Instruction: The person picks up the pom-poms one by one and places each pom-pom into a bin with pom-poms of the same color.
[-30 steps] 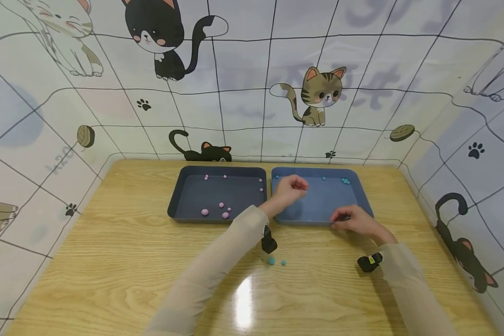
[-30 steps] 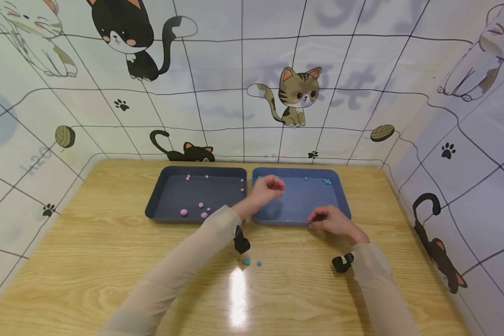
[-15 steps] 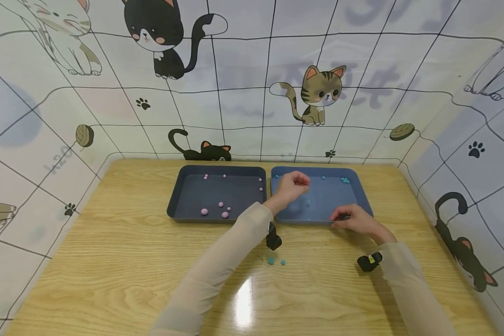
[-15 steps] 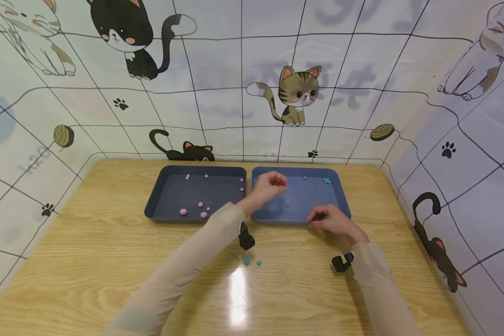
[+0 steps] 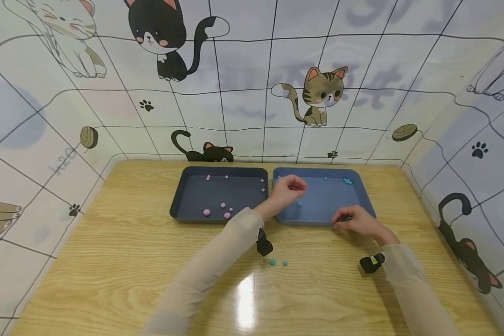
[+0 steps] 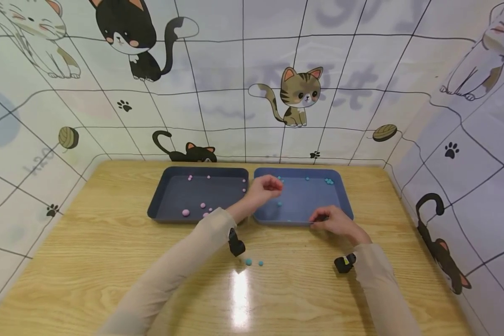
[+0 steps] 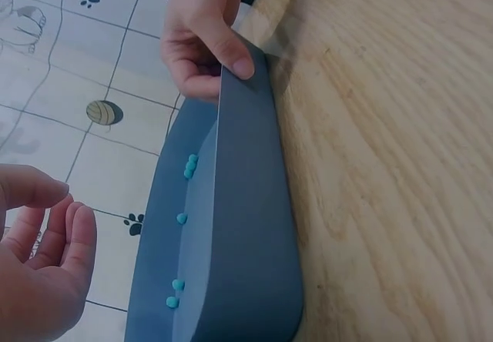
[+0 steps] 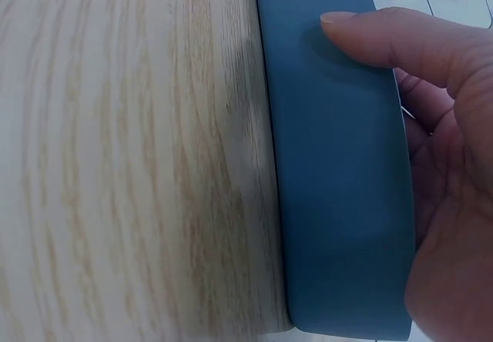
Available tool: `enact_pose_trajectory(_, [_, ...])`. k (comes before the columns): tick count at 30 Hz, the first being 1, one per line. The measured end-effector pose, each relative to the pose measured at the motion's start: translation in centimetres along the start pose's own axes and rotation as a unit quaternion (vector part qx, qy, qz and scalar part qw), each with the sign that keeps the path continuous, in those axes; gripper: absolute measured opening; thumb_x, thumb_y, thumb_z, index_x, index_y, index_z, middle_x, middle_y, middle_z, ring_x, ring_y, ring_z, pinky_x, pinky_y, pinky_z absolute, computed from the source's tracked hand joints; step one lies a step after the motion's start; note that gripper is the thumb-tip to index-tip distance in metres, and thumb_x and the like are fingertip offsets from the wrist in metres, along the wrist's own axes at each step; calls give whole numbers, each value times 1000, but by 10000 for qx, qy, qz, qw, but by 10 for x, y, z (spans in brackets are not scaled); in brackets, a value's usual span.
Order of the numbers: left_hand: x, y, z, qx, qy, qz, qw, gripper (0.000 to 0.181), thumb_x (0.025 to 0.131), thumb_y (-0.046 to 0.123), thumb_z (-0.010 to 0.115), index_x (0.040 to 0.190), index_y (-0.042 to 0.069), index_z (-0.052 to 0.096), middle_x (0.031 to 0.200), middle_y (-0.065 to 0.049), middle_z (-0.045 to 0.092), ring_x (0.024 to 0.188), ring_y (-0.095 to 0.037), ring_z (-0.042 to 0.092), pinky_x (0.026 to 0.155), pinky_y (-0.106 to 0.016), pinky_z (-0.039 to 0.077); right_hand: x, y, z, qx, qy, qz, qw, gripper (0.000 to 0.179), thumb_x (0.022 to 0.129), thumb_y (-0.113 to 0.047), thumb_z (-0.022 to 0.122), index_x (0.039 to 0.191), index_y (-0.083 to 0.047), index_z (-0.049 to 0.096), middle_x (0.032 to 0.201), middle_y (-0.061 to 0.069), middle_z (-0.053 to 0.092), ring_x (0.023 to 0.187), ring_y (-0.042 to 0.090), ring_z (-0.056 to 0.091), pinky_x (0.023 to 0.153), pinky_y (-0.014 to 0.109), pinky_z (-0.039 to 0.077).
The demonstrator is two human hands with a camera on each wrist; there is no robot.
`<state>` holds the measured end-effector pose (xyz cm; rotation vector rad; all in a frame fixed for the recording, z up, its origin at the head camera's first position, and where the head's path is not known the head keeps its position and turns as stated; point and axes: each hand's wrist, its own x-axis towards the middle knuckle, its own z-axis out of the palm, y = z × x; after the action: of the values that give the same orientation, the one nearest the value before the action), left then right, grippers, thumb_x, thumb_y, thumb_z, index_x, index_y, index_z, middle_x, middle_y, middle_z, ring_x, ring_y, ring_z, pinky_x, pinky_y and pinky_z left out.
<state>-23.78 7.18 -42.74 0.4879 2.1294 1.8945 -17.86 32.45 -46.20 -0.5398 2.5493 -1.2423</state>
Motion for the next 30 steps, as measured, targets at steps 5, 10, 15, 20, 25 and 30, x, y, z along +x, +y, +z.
enact_pose_trajectory(5, [-11, -2, -7, -118, -131, 37, 9998, 13, 85, -7, 62, 96, -3, 64, 95, -16, 65, 78, -11, 58, 71, -22, 50, -1, -3, -1, 15, -30, 60, 10000, 8, 82, -2, 68, 89, 1, 69, 83, 6, 67, 73, 7, 55, 63, 23, 44])
enact_pose_trajectory(10, [-22, -3, -12, -139, -219, 92, 9996, 11, 86, -5, 62, 96, -2, 63, 100, -20, 64, 80, -12, 59, 74, -23, 51, -1, -2, -2, 24, -5, 129, 9999, 8, 82, -2, 68, 89, 0, 69, 84, 6, 67, 74, 7, 55, 64, 23, 45])
enact_pose_trajectory(15, [-32, -5, -16, -173, -321, 36, 9993, 12, 86, -4, 62, 97, 0, 63, 96, -12, 65, 83, -12, 59, 76, -24, 51, 0, -1, -2, 69, -33, 146, 9999, 7, 82, -1, 68, 89, 1, 68, 84, 5, 67, 73, 6, 55, 64, 23, 45])
enact_pose_trajectory(20, [-46, -7, -21, -161, -488, 8, 9987, 12, 86, -5, 62, 97, -2, 63, 93, -9, 65, 81, -11, 59, 74, -24, 51, 0, -2, -3, 84, -73, 199, 9997, 8, 83, -2, 68, 90, 2, 68, 84, 6, 67, 72, 7, 54, 62, 23, 45])
enact_pose_trajectory(25, [-59, -12, -25, -287, -615, -39, 9977, 13, 84, -6, 62, 97, -5, 62, 92, -11, 65, 79, -9, 59, 74, -23, 51, 0, -3, -3, -6, -69, 218, 9997, 9, 83, -2, 68, 90, 2, 68, 85, 7, 67, 72, 7, 54, 61, 23, 45])
enact_pose_trajectory(30, [-69, -17, -30, -385, -674, -43, 9970, 14, 83, -7, 64, 97, -7, 62, 94, -15, 65, 81, -12, 60, 73, -22, 50, 0, -2, -4, 30, -42, 358, 9993, 10, 82, -3, 69, 91, 2, 68, 86, 7, 66, 74, 8, 55, 63, 24, 46])
